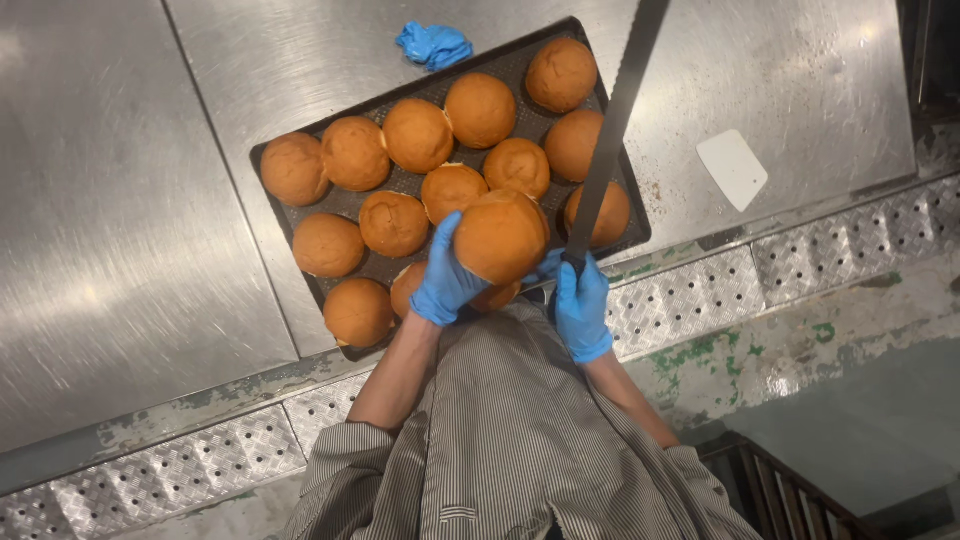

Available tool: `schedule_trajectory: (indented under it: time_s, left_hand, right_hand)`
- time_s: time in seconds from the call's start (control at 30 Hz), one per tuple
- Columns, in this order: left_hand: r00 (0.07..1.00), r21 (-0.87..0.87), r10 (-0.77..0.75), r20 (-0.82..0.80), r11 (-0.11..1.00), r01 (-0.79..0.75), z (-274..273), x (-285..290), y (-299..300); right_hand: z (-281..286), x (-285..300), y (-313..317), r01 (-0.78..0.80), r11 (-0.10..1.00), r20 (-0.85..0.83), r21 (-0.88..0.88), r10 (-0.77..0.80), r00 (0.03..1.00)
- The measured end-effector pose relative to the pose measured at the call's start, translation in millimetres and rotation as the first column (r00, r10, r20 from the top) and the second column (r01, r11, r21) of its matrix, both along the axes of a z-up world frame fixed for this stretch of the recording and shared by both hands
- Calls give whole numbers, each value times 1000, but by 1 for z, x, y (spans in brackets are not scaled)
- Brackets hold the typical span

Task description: The person cuts several buns on a tray using a long knife, handling each bun individually and making multiple vertical cuts into the top of each one.

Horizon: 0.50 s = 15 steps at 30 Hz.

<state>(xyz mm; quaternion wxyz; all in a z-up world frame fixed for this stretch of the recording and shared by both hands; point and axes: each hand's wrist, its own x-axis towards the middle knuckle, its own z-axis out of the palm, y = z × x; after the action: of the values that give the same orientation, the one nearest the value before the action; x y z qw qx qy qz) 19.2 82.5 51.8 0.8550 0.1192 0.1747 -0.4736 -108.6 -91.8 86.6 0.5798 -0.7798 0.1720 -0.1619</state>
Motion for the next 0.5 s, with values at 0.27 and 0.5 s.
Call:
schedule_trajectory:
  time_s: [0.27,0.5]
  left_hand:
    - [958,-202,278,71,944,-259,52,30,18]
    - [956,-119,293,-7,949,-292,32,42,24]
  right_hand:
    - [29,-19,16,-244,907,-108,-343,221,969]
    - [32,-14,22,-312,851,-110,-423,293,950]
